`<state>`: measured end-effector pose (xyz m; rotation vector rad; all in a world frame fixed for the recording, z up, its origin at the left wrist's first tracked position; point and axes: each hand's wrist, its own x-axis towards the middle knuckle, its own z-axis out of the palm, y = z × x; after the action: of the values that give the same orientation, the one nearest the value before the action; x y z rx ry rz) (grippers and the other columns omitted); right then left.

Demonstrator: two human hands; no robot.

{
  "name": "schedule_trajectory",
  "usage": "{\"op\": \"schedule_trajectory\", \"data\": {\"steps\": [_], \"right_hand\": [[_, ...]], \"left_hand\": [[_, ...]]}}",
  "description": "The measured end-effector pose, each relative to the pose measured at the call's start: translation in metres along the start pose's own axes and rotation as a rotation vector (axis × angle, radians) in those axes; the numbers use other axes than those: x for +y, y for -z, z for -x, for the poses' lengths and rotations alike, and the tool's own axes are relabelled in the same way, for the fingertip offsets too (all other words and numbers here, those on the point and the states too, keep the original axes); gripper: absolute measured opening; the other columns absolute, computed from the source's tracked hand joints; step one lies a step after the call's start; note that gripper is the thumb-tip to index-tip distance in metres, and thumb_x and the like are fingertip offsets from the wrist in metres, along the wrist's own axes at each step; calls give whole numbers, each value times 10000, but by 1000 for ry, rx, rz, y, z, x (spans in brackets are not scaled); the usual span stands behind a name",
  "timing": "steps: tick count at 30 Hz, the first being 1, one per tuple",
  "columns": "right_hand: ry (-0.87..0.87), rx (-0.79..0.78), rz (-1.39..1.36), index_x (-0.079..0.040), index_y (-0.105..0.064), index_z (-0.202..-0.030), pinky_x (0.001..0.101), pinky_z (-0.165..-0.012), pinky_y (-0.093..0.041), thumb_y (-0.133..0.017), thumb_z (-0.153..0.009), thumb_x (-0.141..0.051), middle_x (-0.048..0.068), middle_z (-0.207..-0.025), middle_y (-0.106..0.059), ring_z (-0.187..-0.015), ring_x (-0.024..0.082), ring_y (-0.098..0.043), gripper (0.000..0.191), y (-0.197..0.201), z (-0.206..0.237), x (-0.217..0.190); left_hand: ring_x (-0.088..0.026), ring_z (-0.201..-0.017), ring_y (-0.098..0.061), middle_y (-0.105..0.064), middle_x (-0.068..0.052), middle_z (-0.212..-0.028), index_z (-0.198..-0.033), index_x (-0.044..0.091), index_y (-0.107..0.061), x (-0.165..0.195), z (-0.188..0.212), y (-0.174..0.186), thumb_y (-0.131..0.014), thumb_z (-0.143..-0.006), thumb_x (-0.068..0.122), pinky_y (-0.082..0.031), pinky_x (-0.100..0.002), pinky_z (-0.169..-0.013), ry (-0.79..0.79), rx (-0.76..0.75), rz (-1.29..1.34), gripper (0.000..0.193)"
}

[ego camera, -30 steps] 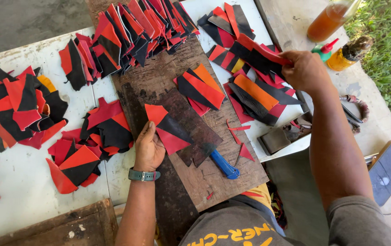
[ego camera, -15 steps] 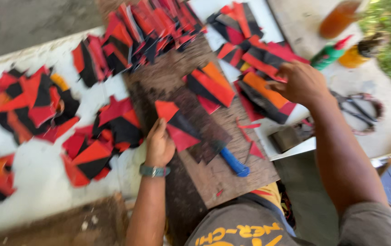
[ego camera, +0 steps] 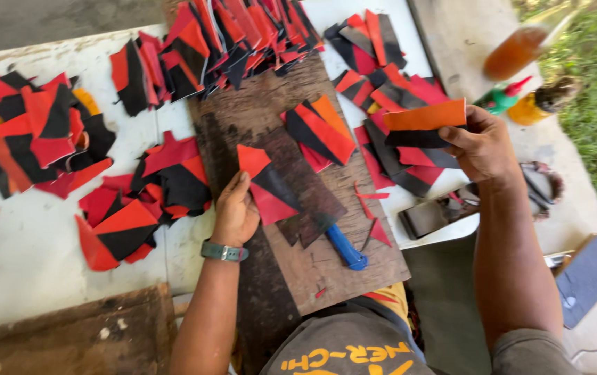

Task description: The person repeatedly places red and black material pieces onto a wooden board, aligns them, and trims edges with a utility knife. Trimmed pieces are stacked on the table, and the person continues the cycle with new pieces.

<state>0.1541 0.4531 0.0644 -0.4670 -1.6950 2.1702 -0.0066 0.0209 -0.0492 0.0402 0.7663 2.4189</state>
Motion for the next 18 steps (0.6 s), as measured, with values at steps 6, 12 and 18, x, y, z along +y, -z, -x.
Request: {"op": "schedule_trajectory", "data": {"steps": [6,12,18], "right_hand": [[-21,-44,-261,3,-681,-1149,419,-899,-617,-621,-1045,-27,117,-1085,-728,-970,250,-724,124,-21,7,-20],[-232,-189,-247,-79,-626,-1146,478,-747,-632,-582,-1033,-182,85,-1032,-699,-860,242,-731,159,-73,4,-10],[-83,-350,7,-26,-616,-1258,341,-952,-571,-726,-923,56,69,-1184,-674,-1040,155,-689,361,-124,-2,23]], "left_hand": [[-138,-1102,-656,-688,-17,-1198,-1250,88,-664,-1,-2,2,-548,-1031,123,-532,-333,-976,61,1,-150,250],[-144,-1048,-638,-684,-18,-1121,-1235,36,-679,0,-6,-1,-610,-1068,29,-512,-324,-950,-5,-40,-112,181],[-196,-1068,-686,-716,-43,-1118,-1173,47,-651,13,-2,-26,-606,-1027,36,-545,-369,-972,68,-70,102,153]]}}
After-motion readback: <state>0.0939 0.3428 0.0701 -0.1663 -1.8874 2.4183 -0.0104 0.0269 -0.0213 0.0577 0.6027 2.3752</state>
